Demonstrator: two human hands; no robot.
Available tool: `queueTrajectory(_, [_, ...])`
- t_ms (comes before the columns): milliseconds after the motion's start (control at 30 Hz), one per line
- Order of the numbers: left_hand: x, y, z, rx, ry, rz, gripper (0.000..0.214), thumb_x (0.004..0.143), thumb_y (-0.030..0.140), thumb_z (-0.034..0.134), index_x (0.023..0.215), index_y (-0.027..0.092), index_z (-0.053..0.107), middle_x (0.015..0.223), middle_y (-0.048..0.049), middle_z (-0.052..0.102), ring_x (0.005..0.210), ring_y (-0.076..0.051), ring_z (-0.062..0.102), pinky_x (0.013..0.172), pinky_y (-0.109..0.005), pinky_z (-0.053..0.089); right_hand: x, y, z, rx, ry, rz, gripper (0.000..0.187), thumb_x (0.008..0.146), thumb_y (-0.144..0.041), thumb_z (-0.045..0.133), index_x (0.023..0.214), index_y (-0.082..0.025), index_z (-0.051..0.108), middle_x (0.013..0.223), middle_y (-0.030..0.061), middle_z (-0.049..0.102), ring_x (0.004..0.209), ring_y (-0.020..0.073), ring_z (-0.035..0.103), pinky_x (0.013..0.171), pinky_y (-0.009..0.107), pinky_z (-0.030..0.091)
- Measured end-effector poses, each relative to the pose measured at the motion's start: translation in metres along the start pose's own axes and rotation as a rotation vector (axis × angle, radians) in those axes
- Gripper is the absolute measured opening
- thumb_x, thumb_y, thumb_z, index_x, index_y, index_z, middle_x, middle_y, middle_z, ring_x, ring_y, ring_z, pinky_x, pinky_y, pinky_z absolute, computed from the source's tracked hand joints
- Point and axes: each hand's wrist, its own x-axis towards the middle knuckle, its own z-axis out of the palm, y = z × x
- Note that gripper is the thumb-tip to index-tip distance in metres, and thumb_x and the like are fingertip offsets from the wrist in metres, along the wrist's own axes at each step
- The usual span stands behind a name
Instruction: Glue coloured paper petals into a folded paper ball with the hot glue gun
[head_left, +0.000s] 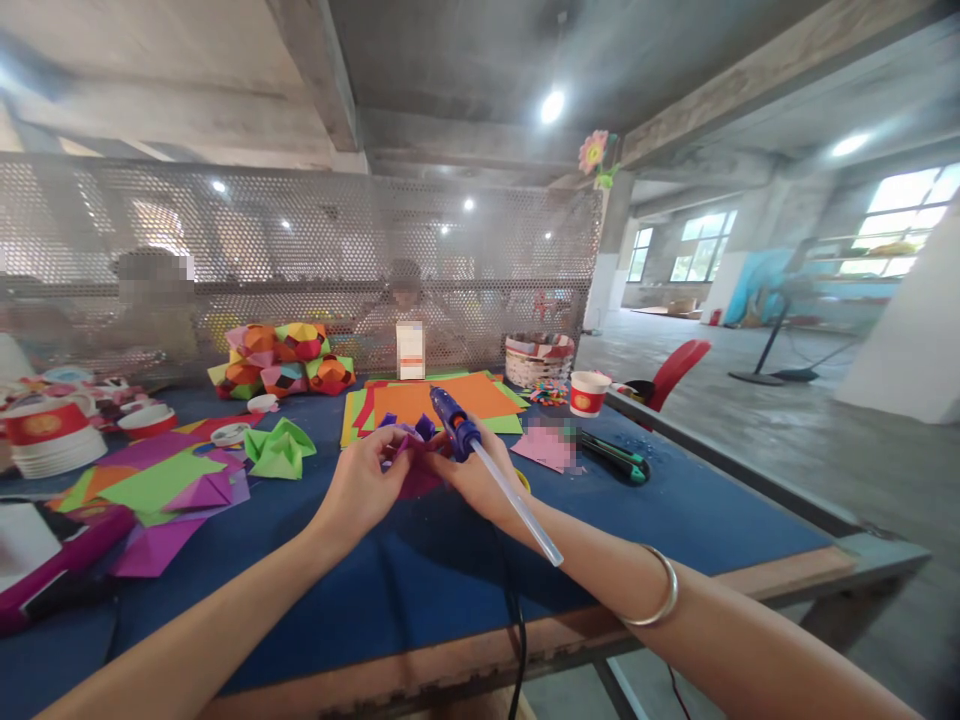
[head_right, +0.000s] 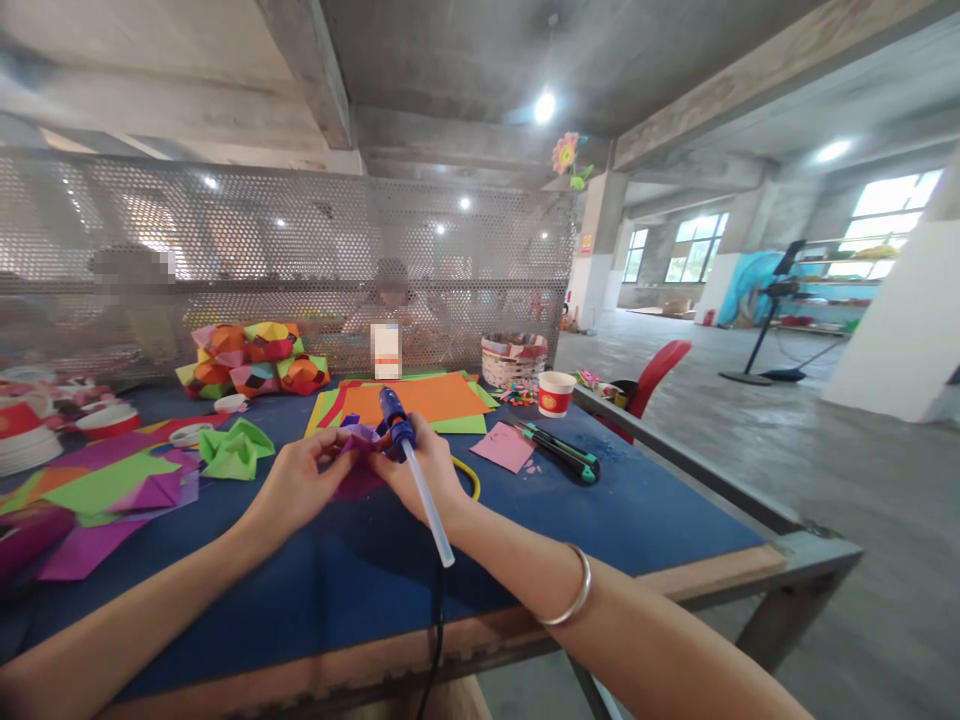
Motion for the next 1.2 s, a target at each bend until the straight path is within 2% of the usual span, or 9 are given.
queueTrajectory(167, [-0.001, 0.005, 0.001, -0.028, -0.02, -0.035, 0.015, 0.075, 0.029, 0.058, 0.08, 0.019, 0.069, 0.08, -0.0053, 0.077, 0.069, -0.02, 0.071, 0.07, -0.031, 0.055, 0.0, -0.003, -0.001, 0.016, 0.043, 0.047, 0.018, 0.07, -0.029, 0.073, 0.081, -0.022, 0.062, 0.079, 0.0012, 0.072, 0.071, 0.0191, 0.067, 0.066, 0.031, 0.053])
queueTrajectory(300, [-0.001, 0.007, 0.001, -0.048, -0.081, -0.002, 0.017, 0.073, 0.028, 0.06, 0.082, 0.018, 0.07, 0.083, -0.0051, 0.077, 0.071, -0.019, 0.07, 0.071, -0.03, 0.056, 0.0, -0.006, -0.001, 0.012, 0.064, 0.052, 0.014, 0.068, -0.022, 0.07, 0.079, -0.022, 0.062, 0.076, 0.0005, 0.072, 0.071, 0.0191, 0.067, 0.07, 0.033, 0.055])
queueTrajectory(467, [0.002, 0.002, 0.0, -0.094, -0.124, -0.028, 0.019, 0.071, 0.031, 0.062, 0.079, 0.018, 0.073, 0.081, -0.0053, 0.078, 0.073, -0.021, 0.07, 0.072, -0.031, 0.056, 0.0, -0.003, -0.001, 0.006, 0.05, 0.042, 0.015, 0.068, -0.021, 0.07, 0.081, -0.022, 0.062, 0.076, -0.0001, 0.072, 0.07, 0.018, 0.067, 0.068, 0.031, 0.054])
queueTrajectory(600, [0.005, 0.002, -0.002, -0.163, -0.14, -0.084, 0.019, 0.069, 0.034, 0.064, 0.074, 0.019, 0.072, 0.074, -0.0046, 0.076, 0.072, -0.022, 0.07, 0.07, -0.031, 0.054, 0.001, -0.002, -0.002, -0.076, 0.011, -0.009, 0.012, 0.074, -0.028, 0.071, 0.082, -0.021, 0.064, 0.077, 0.0014, 0.072, 0.069, 0.018, 0.066, 0.066, 0.03, 0.053])
queueTrajectory(700, [0.01, -0.001, -0.007, -0.153, -0.07, -0.137, 0.019, 0.065, 0.037, 0.066, 0.07, 0.019, 0.071, 0.067, -0.0028, 0.073, 0.066, -0.02, 0.065, 0.065, -0.03, 0.05, 0.002, -0.005, -0.006, -0.183, 0.019, -0.064, 0.013, 0.083, -0.034, 0.067, 0.084, -0.02, 0.069, 0.079, 0.0051, 0.074, 0.075, 0.0209, 0.069, 0.071, 0.031, 0.055])
queueTrajectory(833, [0.016, -0.008, -0.017, -0.122, 0.057, -0.21, 0.025, 0.061, 0.044, 0.067, 0.064, 0.018, 0.068, 0.063, -0.0029, 0.07, 0.062, -0.018, 0.06, 0.06, -0.029, 0.044, 0.001, -0.009, -0.009, -0.264, -0.001, -0.092, 0.027, 0.089, -0.041, 0.061, 0.09, -0.018, 0.074, 0.082, 0.0088, 0.075, 0.08, 0.0241, 0.071, 0.073, 0.033, 0.056])
queueTrajectory(967, [0.019, -0.01, -0.024, -0.148, 0.083, -0.264, 0.03, 0.059, 0.046, 0.067, 0.065, 0.017, 0.068, 0.06, -0.002, 0.067, 0.057, -0.016, 0.054, 0.056, -0.027, 0.039, -0.003, -0.012, -0.009, -0.269, -0.045, -0.141, 0.026, 0.087, -0.042, 0.062, 0.085, -0.019, 0.075, 0.076, 0.0054, 0.073, 0.073, 0.0215, 0.068, 0.069, 0.031, 0.054])
queueTrajectory(1067, [0.02, -0.007, -0.026, -0.135, 0.095, -0.266, 0.029, 0.058, 0.046, 0.067, 0.063, 0.017, 0.066, 0.058, -0.0014, 0.065, 0.056, -0.015, 0.053, 0.056, -0.027, 0.038, -0.006, -0.015, -0.008, -0.295, -0.072, -0.114, 0.025, 0.085, -0.041, 0.064, 0.076, -0.02, 0.073, 0.067, 0.0031, 0.067, 0.065, 0.0192, 0.062, 0.062, 0.03, 0.051])
queueTrajectory(1200, [0.02, -0.005, -0.026, -0.095, 0.093, -0.249, 0.028, 0.059, 0.046, 0.065, 0.061, 0.018, 0.064, 0.055, -0.0002, 0.062, 0.055, -0.015, 0.052, 0.056, -0.027, 0.037, -0.008, -0.021, -0.008, -0.306, -0.104, -0.085, 0.022, 0.084, -0.037, 0.066, 0.073, -0.02, 0.073, 0.066, 0.0029, 0.065, 0.064, 0.0183, 0.06, 0.06, 0.029, 0.049])
